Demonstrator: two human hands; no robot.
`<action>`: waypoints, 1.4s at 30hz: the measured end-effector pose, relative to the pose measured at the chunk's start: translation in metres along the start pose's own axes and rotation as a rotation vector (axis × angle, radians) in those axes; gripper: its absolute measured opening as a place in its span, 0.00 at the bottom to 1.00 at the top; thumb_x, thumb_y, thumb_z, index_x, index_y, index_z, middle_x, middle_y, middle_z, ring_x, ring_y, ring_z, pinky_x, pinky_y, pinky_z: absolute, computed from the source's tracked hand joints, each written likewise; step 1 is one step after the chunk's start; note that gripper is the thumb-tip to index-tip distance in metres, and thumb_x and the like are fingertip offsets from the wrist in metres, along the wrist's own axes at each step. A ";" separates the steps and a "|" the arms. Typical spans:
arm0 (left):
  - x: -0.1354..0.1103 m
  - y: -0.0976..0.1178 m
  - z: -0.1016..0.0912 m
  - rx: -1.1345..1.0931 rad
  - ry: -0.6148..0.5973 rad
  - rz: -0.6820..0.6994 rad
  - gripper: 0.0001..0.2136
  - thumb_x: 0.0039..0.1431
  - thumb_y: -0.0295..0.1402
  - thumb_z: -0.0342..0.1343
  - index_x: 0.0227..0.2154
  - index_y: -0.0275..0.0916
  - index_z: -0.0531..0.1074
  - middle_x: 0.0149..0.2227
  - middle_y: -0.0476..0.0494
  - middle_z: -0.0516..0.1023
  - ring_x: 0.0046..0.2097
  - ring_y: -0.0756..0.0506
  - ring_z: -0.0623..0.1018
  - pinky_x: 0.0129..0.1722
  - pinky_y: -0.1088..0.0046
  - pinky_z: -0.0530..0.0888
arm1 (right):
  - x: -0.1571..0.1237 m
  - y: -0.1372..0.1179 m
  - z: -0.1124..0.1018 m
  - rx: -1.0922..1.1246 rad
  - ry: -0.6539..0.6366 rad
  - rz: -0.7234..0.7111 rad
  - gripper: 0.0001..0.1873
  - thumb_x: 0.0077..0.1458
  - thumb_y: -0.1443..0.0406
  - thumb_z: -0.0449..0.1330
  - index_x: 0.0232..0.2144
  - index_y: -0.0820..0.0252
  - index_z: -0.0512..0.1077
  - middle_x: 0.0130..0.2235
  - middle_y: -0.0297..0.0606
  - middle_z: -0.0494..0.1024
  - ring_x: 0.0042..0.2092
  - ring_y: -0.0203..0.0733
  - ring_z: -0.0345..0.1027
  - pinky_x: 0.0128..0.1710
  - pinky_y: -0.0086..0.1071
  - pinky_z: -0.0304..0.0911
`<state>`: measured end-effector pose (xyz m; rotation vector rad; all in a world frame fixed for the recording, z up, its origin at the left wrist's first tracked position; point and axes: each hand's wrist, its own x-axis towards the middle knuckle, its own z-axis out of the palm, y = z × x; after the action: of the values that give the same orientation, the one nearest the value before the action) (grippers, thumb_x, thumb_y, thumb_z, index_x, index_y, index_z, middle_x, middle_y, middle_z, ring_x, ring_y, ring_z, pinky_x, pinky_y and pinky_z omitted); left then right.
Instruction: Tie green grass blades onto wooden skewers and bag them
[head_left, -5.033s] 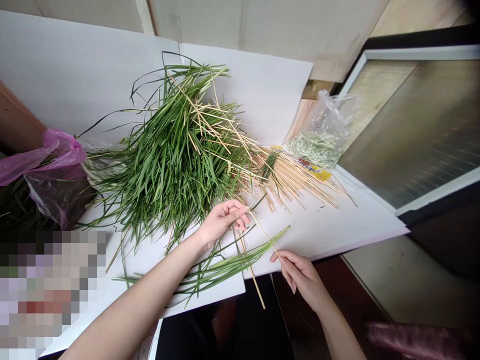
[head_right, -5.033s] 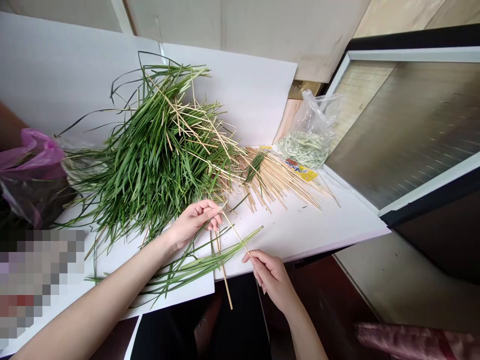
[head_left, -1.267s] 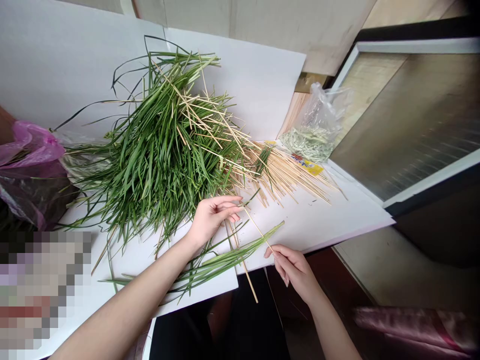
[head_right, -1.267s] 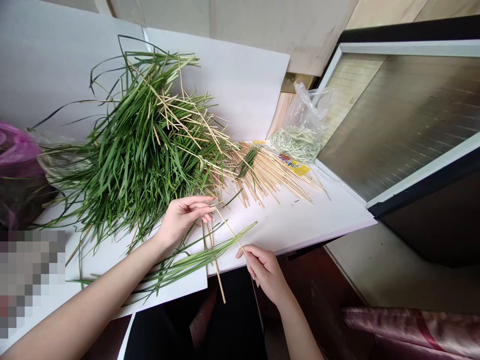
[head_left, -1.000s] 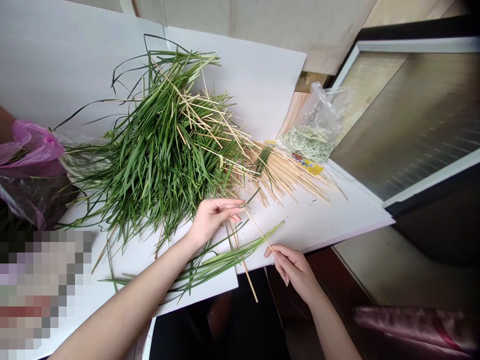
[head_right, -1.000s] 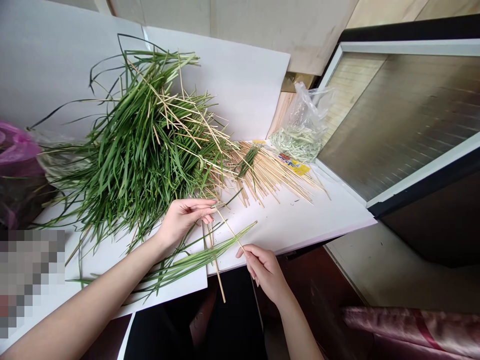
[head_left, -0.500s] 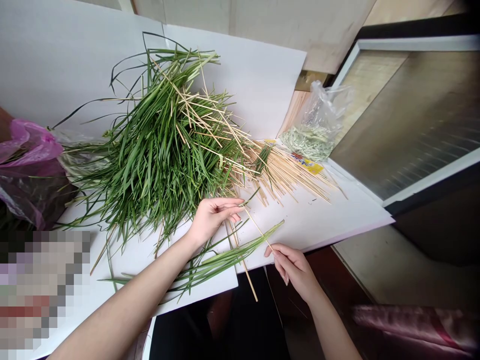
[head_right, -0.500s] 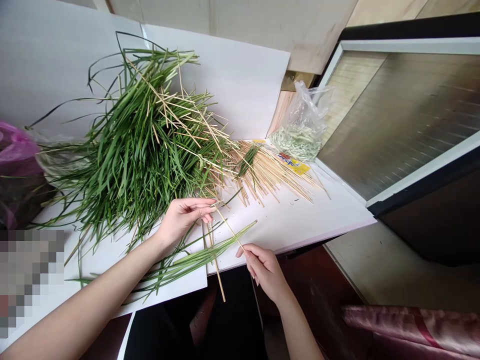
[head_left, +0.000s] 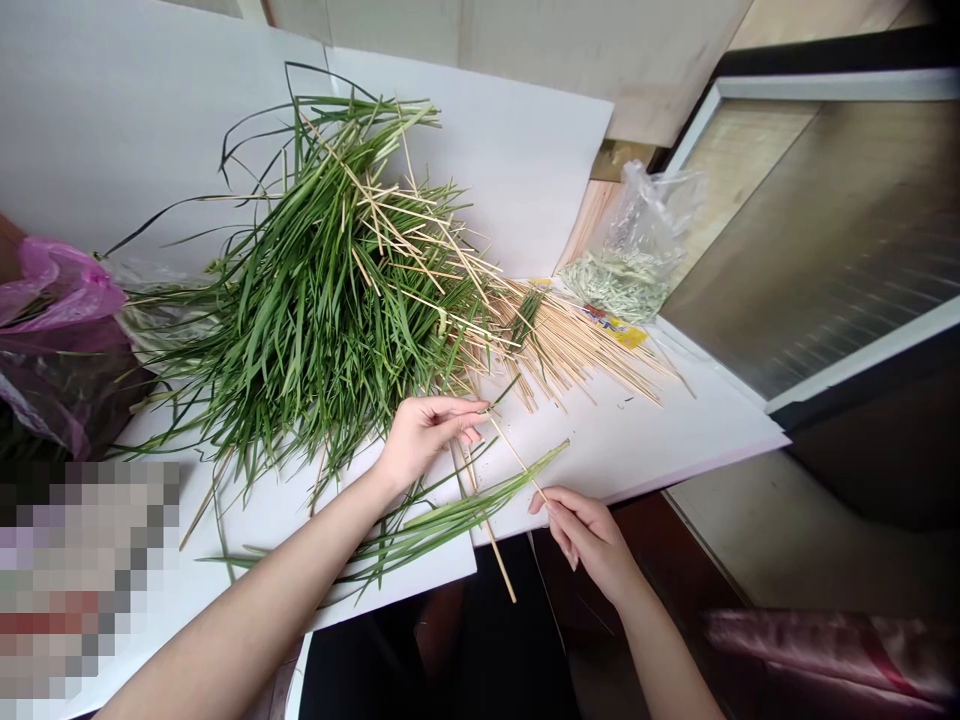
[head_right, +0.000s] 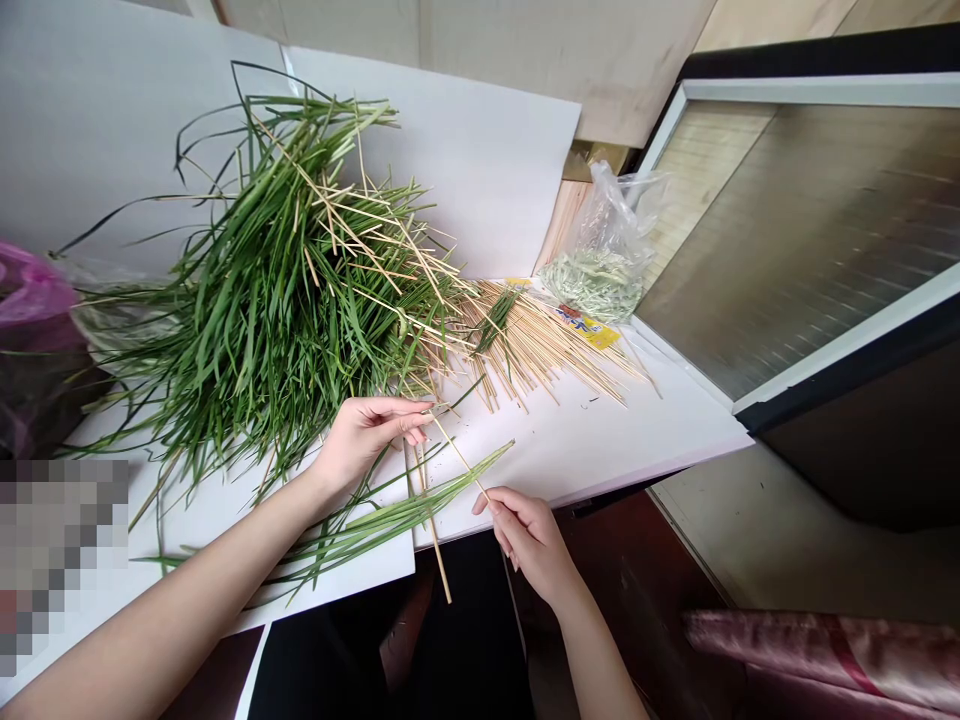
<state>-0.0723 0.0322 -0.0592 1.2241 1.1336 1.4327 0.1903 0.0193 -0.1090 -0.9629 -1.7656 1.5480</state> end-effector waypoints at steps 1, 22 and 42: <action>0.000 0.000 0.000 0.007 0.002 -0.001 0.11 0.51 0.35 0.70 0.36 0.36 0.84 0.30 0.41 0.85 0.27 0.47 0.80 0.32 0.72 0.79 | 0.000 0.000 0.000 0.000 0.000 0.003 0.16 0.69 0.57 0.51 0.38 0.60 0.74 0.18 0.23 0.57 0.18 0.33 0.50 0.19 0.26 0.49; 0.002 0.005 0.005 -0.230 -0.020 -0.119 0.11 0.49 0.35 0.71 0.31 0.31 0.80 0.29 0.44 0.81 0.27 0.51 0.79 0.29 0.76 0.77 | 0.000 -0.001 0.000 -0.006 -0.013 0.009 0.16 0.69 0.57 0.51 0.38 0.60 0.74 0.18 0.23 0.57 0.18 0.33 0.51 0.19 0.26 0.49; -0.010 -0.005 0.017 0.251 -0.369 -0.004 0.09 0.55 0.39 0.66 0.33 0.38 0.84 0.35 0.40 0.84 0.37 0.43 0.81 0.36 0.71 0.76 | 0.000 -0.002 0.001 -0.021 -0.006 0.003 0.18 0.69 0.54 0.51 0.38 0.60 0.74 0.18 0.24 0.58 0.18 0.34 0.51 0.20 0.28 0.50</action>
<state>-0.0538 0.0245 -0.0643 1.5840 1.0757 1.0245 0.1893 0.0187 -0.1071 -0.9724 -1.7887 1.5389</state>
